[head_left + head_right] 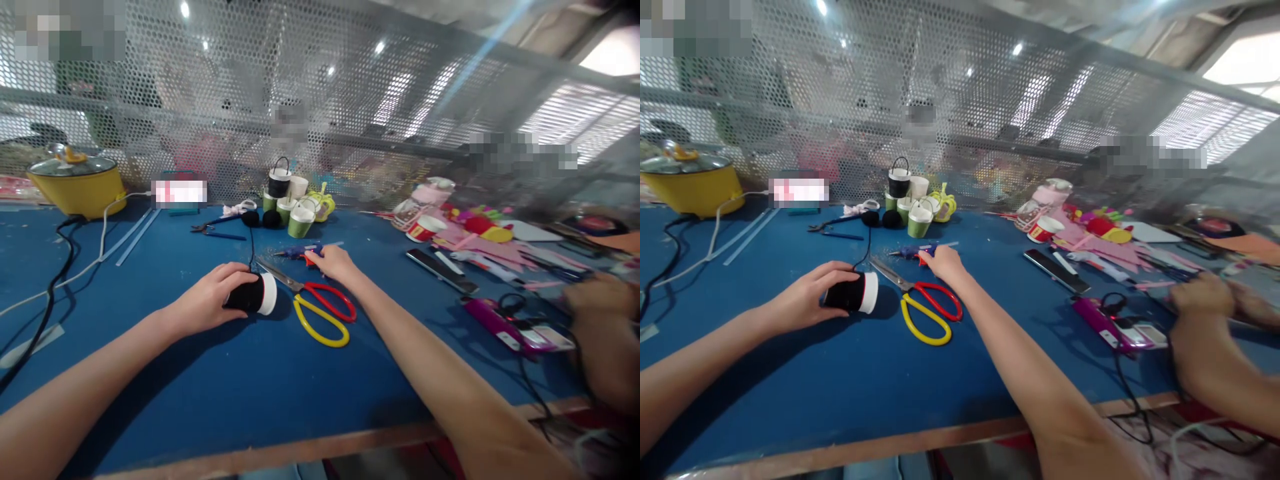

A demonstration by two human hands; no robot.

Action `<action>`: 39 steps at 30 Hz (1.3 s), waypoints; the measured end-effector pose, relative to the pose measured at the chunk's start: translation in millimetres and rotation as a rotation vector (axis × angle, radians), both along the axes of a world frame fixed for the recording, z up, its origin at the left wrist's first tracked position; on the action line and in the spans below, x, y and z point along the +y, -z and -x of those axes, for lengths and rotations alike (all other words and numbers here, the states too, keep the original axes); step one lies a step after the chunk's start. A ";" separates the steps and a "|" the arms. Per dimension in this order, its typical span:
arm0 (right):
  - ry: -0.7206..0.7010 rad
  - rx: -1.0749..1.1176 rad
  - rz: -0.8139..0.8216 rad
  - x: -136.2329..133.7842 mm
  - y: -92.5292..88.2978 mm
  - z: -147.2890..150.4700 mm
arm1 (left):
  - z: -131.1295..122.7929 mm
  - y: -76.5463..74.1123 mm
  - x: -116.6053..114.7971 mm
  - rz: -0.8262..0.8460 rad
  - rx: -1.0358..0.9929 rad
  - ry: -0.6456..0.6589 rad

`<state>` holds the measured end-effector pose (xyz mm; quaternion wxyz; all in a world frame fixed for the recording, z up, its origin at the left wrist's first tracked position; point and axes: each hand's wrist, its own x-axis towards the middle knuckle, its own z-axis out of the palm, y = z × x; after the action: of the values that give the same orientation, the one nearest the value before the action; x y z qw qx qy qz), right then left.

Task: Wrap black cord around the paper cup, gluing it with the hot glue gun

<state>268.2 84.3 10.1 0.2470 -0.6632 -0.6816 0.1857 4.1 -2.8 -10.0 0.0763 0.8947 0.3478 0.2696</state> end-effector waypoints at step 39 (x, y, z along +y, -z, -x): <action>-0.413 0.559 0.144 -47.6 -22.1 72.1 | -7.7 -7.0 -10.5 -0.045 -0.141 0.024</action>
<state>196.1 36.7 32.2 0.3340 -0.4504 -0.6926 0.4536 11.9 -13.3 -3.0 0.0837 0.8790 0.3246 0.3390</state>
